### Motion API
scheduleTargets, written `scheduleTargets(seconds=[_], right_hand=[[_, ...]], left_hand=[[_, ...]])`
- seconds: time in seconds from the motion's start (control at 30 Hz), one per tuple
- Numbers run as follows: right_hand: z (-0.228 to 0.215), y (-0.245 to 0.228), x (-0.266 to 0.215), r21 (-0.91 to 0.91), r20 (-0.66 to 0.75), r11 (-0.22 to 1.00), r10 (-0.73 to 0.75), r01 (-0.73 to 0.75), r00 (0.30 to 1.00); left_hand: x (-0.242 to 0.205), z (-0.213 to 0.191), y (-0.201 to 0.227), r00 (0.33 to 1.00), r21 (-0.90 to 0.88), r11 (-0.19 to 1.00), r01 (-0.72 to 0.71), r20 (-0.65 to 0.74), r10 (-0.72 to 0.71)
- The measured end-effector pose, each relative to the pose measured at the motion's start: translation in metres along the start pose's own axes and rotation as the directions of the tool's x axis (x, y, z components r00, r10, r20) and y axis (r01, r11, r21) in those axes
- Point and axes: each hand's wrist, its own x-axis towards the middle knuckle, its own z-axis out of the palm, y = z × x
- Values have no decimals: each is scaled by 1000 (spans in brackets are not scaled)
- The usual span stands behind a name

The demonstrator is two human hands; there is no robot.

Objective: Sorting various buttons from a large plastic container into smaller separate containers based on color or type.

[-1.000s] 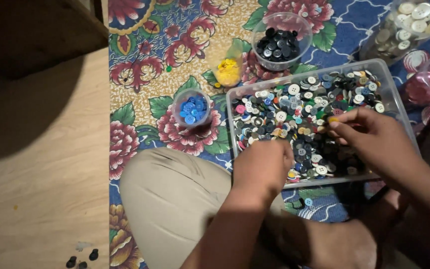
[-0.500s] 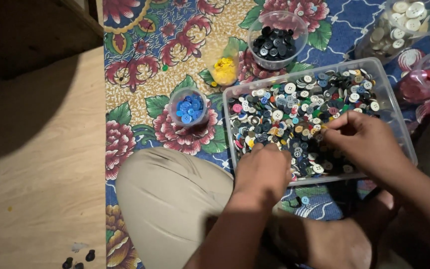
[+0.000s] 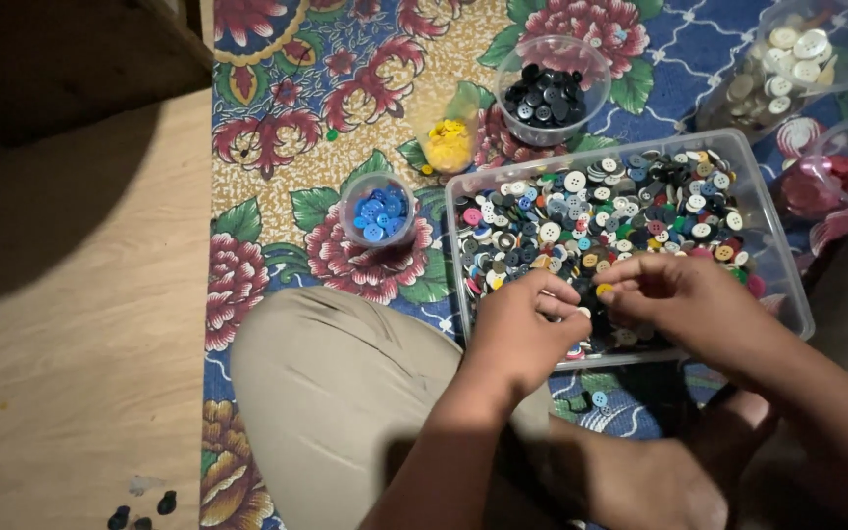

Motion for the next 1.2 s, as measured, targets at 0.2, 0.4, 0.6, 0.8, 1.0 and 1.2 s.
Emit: scheduleTargets(seconds=[0.2,0.4,0.6,0.8,1.0,1.2], right_hand=[[12,-12,-18,171,74,973,142,-153,987],[22,-9,-22,181,17,973,139,-140,990],[17,-3,-16,-195,-176,980,-69,34,982],[26,-9,-21,40,-46,999,21,-19,999],[31,0,-19,199,-58,972,138,-124,989],[26,5,-15,208,-26,974,101,-94,995]], left_hand=[[2,0,-22,999,-191,982,-9,-53,-1],[-4,1,-26,992,-110,994,-9,-123,-4],[-9,-2,-20,985,-171,984,47,-158,-75],[-12,-4,-25,993,-131,991,-32,-114,17],[-9,-8,-35,999,-273,961,-45,-5,45],[-8,-17,-32,994,-464,885,29,108,24]])
